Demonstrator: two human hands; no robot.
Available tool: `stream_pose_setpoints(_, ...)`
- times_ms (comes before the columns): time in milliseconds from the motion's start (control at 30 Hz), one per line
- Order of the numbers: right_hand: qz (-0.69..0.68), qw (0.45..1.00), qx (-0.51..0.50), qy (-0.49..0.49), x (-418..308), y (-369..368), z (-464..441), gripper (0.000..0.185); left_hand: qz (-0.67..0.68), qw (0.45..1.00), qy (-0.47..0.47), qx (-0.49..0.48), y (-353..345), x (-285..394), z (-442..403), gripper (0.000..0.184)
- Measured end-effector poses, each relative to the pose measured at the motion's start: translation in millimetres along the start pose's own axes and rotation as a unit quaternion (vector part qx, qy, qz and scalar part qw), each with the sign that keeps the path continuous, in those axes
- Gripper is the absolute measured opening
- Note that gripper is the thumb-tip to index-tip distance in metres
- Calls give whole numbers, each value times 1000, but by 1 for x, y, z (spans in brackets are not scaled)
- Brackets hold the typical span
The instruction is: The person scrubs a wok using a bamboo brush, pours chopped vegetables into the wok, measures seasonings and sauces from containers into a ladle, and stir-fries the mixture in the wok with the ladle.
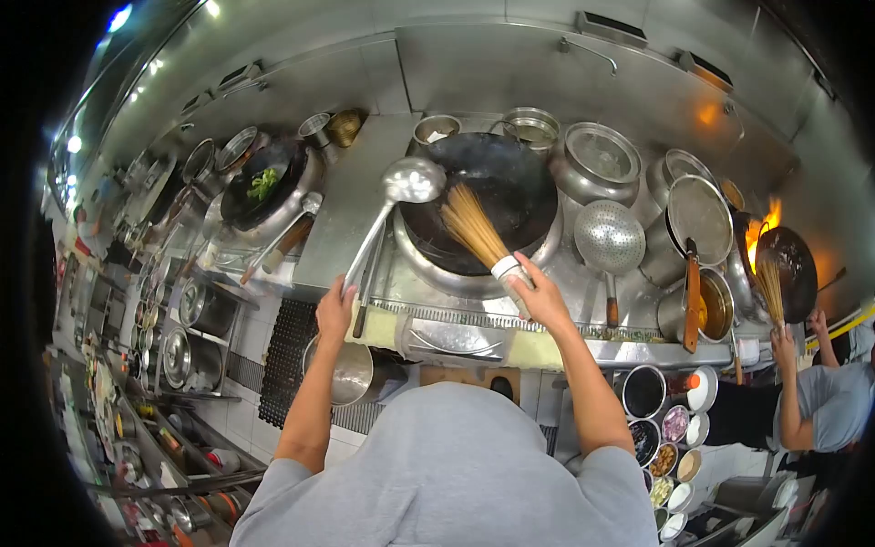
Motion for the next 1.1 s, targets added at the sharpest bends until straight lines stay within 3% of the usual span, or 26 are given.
stream_pose_setpoints(33, -6, 1000, 1, -17, -2, 1, 6, 64, -3, 1000, -7, -9, 2, -8, -1, 38)
stream_pose_setpoints(100, -230, 969, 64, 59, -27, 6, -3, 60, 77, 996, -36, -27, 5, -19, -6, 37)
stream_pose_setpoints(167, -225, 968, -109, -34, -37, 7, -25, 57, 191, 976, -47, -88, -2, -15, -9, 33)
stream_pose_setpoints(233, -82, 993, -35, -76, -44, 25, -43, 58, 190, 974, -32, -116, -3, -15, -12, 32)
stream_pose_setpoints(267, -170, 982, -18, -85, -42, 29, -40, 58, 192, 974, -40, -115, -2, -9, -15, 32)
stream_pose_setpoints(300, -167, 983, -17, -81, -40, 30, -35, 58, 196, 973, -39, -112, -1, -7, -12, 30)
stream_pose_setpoints(367, -376, 924, -53, -49, -41, 21, -26, 59, 203, 973, -26, -103, -8, -1, -7, 29)
stream_pose_setpoints(433, -335, 935, -93, -65, -31, 3, -20, 56, 225, 955, -12, -193, -31, 3, 4, 29)
stream_pose_setpoints(467, -240, 966, -57, -78, -22, 2, -23, 56, 297, 910, 95, -272, -31, 31, 21, 30)
stream_pose_setpoints(500, -141, 986, -17, -85, -20, 4, -28, 57, 387, 849, 146, -329, -52, 33, 32, 31)
stream_pose_setpoints(567, -269, 957, 67, -91, -23, 3, -13, 55, 448, 786, 206, -374, -58, 74, 49, 37)
stream_pose_setpoints(633, -286, 943, 166, -34, -36, 8, 2, 54, 535, 689, 285, -397, -60, 113, 61, 37)
stream_pose_setpoints(700, -227, 956, 187, -15, -25, 5, -4, 57, 537, 686, 285, -401, -71, 137, 62, 38)
stream_pose_setpoints(733, -73, 966, 235, 84, -22, 3, -14, 60, 536, 684, 277, -409, -76, 148, 61, 39)
stream_pose_setpoints(767, 85, 941, 276, 178, -36, 1, -13, 63, 535, 683, 273, -416, -76, 156, 61, 39)
stream_pose_setpoints(800, 75, 975, 193, 85, -21, -10, -21, 67, 574, 624, 292, -443, -77, 167, 65, 40)
stream_pose_setpoints(833, 75, 974, 200, 79, -17, -5, -16, 67, 607, 563, 310, -467, -78, 176, 69, 40)
stream_pose_setpoints(900, 129, 945, 298, 33, -13, 20, -10, 65, 618, 552, 311, -465, -80, 177, 63, 41)
stream_pose_setpoints(967, 141, 939, 313, 32, -22, 22, -4, 63, 659, 488, 339, -460, -74, 182, 65, 41)
stream_pose_setpoints(1033, 130, 912, 353, 163, -50, 27, 13, 61, 635, 511, 350, -462, -70, 189, 69, 42)
stream_pose_setpoints(1067, 175, 939, 277, 106, -41, 26, -3, 62, 635, 498, 336, -486, -67, 198, 74, 41)
stream_pose_setpoints(1100, 174, 940, 278, 98, -31, 22, 0, 62, 633, 486, 322, -510, -65, 203, 80, 41)
Point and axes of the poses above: each hand's wrist, its own z-axis away from the middle knuckle, its own y-axis out of the back of the hand, x = y × z, the point moved 6 cm from there along -z, towards the middle knuckle, and after that the axes turned 8 degrees about z, right-handed, at the moved point
